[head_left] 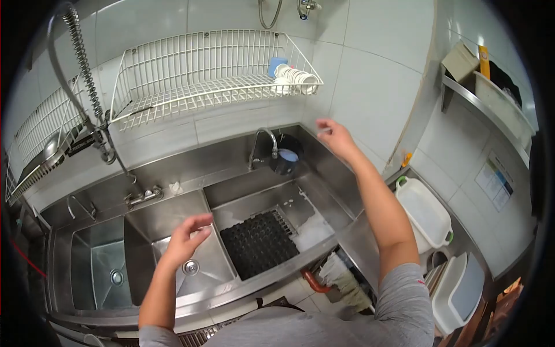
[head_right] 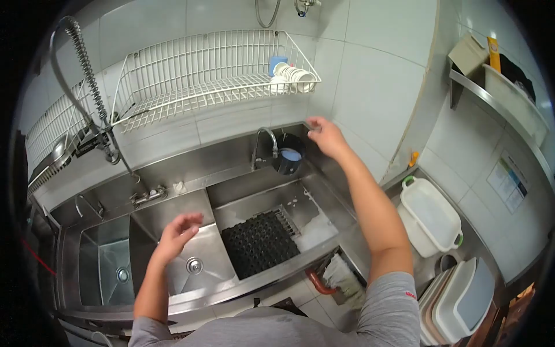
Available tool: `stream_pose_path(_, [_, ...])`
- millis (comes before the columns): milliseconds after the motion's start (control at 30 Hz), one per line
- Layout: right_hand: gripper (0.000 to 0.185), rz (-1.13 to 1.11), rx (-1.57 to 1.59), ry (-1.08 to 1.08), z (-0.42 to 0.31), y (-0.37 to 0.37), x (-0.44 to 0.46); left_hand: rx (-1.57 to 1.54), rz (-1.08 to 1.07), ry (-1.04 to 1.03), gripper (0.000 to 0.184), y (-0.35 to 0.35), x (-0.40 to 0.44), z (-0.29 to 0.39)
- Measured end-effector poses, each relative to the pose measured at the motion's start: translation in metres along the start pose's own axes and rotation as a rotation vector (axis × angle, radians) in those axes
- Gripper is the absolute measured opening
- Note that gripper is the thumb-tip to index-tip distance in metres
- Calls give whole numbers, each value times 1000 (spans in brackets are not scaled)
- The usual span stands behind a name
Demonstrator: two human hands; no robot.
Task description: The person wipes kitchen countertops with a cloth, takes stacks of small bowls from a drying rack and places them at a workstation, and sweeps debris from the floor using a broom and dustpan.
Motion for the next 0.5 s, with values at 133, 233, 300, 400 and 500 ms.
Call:
stream_pose_path(133, [44,230,-358,264,-11,46,113,470,-119,-570,42,-29,142,103])
stream_pose_path(233, [49,234,-484,388,-19,65,191,642,-57,-662,43,-63,249,139])
stream_pose_path(300, [52,181,-496,420,-22,68,244,754,-12,-664,43,-84,329,153])
stream_pose_path(400, [63,-270,-476,266,-11,38,297,896,-52,-475,46,-107,446,141])
stream_pose_path(500, [74,-342,-846,242,-24,22,306,997,-66,-266,51,-114,523,104])
Point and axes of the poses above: each hand's wrist, its own x-axis towards the middle knuckle, its own y-axis out of the back of the hand, z = x × y, the point moved 3 cm from there along x, towards the middle knuckle, and after that the axes turned 7 degrees about -y, right-handed, at the moved point
